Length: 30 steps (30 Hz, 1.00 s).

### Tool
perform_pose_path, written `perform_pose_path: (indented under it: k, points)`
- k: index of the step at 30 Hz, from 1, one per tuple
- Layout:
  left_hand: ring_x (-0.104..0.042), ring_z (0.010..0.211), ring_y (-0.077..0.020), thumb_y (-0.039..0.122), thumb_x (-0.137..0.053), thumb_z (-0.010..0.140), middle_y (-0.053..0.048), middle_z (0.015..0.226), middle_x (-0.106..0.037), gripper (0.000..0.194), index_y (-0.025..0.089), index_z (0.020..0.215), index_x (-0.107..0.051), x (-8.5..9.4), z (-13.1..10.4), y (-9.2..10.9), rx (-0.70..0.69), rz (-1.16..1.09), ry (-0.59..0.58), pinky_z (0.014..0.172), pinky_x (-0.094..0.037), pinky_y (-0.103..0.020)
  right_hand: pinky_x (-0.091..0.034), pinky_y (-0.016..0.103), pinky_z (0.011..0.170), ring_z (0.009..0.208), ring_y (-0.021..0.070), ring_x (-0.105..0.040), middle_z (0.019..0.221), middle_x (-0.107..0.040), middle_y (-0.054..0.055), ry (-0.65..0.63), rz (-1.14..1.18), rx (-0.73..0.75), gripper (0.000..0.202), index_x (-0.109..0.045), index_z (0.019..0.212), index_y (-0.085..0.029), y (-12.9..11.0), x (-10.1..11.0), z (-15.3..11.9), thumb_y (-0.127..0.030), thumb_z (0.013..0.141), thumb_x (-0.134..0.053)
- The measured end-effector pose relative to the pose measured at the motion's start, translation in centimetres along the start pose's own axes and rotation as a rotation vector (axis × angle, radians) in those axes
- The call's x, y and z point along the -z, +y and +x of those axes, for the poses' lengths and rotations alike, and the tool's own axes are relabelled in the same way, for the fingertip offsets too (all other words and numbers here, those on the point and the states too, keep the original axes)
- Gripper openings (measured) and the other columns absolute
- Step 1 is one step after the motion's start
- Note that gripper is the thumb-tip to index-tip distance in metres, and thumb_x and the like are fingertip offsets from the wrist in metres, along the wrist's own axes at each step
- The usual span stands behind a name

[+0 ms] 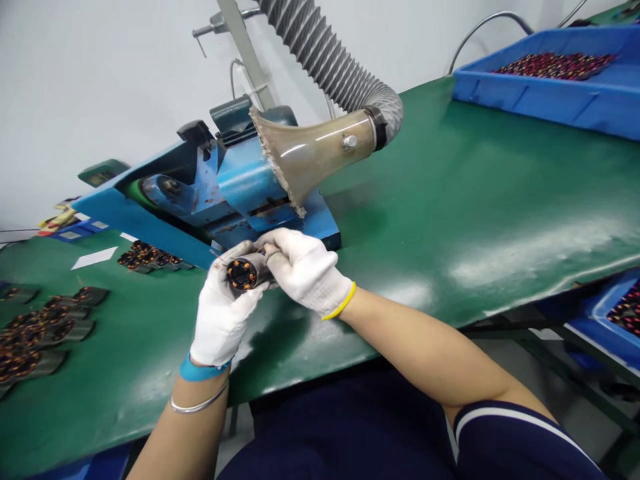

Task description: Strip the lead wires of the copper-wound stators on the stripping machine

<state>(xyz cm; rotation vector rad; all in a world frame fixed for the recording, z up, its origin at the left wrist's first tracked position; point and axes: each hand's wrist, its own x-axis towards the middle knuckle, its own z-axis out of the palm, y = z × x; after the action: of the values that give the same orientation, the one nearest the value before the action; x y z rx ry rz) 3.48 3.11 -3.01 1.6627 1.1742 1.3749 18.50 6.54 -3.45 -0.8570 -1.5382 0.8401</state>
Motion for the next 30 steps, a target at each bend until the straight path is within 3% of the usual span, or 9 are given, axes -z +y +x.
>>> perform_pose_path:
  k: [3,5,9,12,15,18,22,25,30]
  points:
    - [-0.073,0.084,-0.0214,0.037,-0.079,0.071,-0.013,0.123,-0.065,0.059,0.021,0.120,-0.051,-0.3,0.0,0.0,0.019,-0.019,0.063,0.081,-0.063,-0.040,-0.054,0.026,0.064,0.065,0.0104,-0.062,0.076,-0.064,0.001,0.096,0.407,-0.217,0.017,-0.059,0.094,-0.018,-0.6,0.7,1.2,-0.028,0.090,-0.047]
    - [-0.073,0.088,-0.0228,0.036,-0.079,0.070,-0.014,0.122,-0.065,0.060,0.021,0.120,-0.050,-0.5,0.1,-0.1,-0.001,0.013,0.123,0.082,-0.062,-0.041,-0.053,0.025,0.062,0.063,0.0093,-0.060,0.076,-0.063,0.000,0.081,0.499,-0.296,0.014,-0.058,0.094,-0.018,-0.8,0.8,1.5,-0.027,0.084,-0.055]
    - [-0.069,0.106,-0.0254,0.035,-0.078,0.071,-0.012,0.114,-0.068,0.055,0.018,0.117,-0.053,-0.6,0.4,0.0,-0.103,0.175,0.220,0.093,-0.057,-0.041,-0.055,0.032,0.080,0.088,0.0163,-0.065,0.101,-0.068,0.008,-0.106,0.335,-0.247,0.031,-0.062,0.099,-0.015,-1.1,0.3,0.9,-0.025,0.071,-0.072]
    - [-0.069,0.103,-0.0241,0.035,-0.078,0.070,-0.010,0.112,-0.068,0.053,0.018,0.114,-0.055,-0.5,0.5,0.0,-0.129,0.242,0.223,0.092,-0.057,-0.040,-0.054,0.031,0.081,0.088,0.0161,-0.065,0.093,-0.069,0.006,-0.156,0.267,-0.161,0.015,-0.064,0.088,-0.015,-1.3,0.4,0.6,-0.026,0.079,-0.064]
    - [-0.069,0.103,-0.0235,0.032,-0.079,0.068,-0.010,0.111,-0.069,0.053,0.017,0.113,-0.054,-0.4,0.5,-0.2,-0.112,0.249,0.217,0.092,-0.057,-0.040,-0.052,0.026,0.066,0.068,0.0119,-0.061,0.072,-0.063,0.000,-0.089,0.336,-0.250,0.012,-0.061,0.085,-0.016,-1.5,1.4,1.3,-0.027,0.083,-0.056]
    - [-0.069,0.103,-0.0236,0.029,-0.078,0.067,-0.010,0.111,-0.068,0.053,0.017,0.112,-0.054,-0.3,0.6,-0.3,-0.124,0.281,0.243,0.093,-0.057,-0.040,-0.049,0.026,0.064,0.067,0.0121,-0.060,0.073,-0.062,0.000,0.009,0.279,-0.284,0.016,-0.060,0.088,-0.016,-1.7,2.4,1.9,-0.030,0.081,-0.059]
    - [-0.070,0.099,-0.0224,0.029,-0.075,0.069,-0.008,0.107,-0.069,0.048,0.018,0.111,-0.054,-0.4,0.6,-0.1,-0.161,0.325,0.221,0.090,-0.057,-0.040,-0.048,0.027,0.067,0.074,0.0135,-0.058,0.078,-0.064,0.001,-0.250,0.033,-0.194,0.015,-0.063,0.083,-0.016,-2.1,2.3,1.4,-0.028,0.076,-0.067]
    - [-0.071,0.097,-0.0222,0.028,-0.075,0.068,-0.007,0.104,-0.070,0.047,0.018,0.109,-0.055,-0.4,0.4,0.2,-0.190,0.350,0.194,0.088,-0.058,-0.039,-0.047,0.025,0.062,0.064,0.0103,-0.053,0.068,-0.059,-0.002,-0.351,0.184,-0.189,0.011,-0.059,0.076,-0.016,-2.2,2.0,1.2,-0.023,0.083,-0.056]
    - [-0.071,0.095,-0.0212,0.027,-0.078,0.064,-0.006,0.103,-0.070,0.049,0.019,0.107,-0.057,-0.7,0.3,0.2,-0.173,0.396,0.268,0.087,-0.058,-0.036,-0.052,0.024,0.062,0.060,0.0083,-0.055,0.066,-0.057,-0.003,0.011,0.506,-0.333,0.011,-0.053,0.074,-0.019,-1.7,2.7,2.3,-0.024,0.083,-0.054]
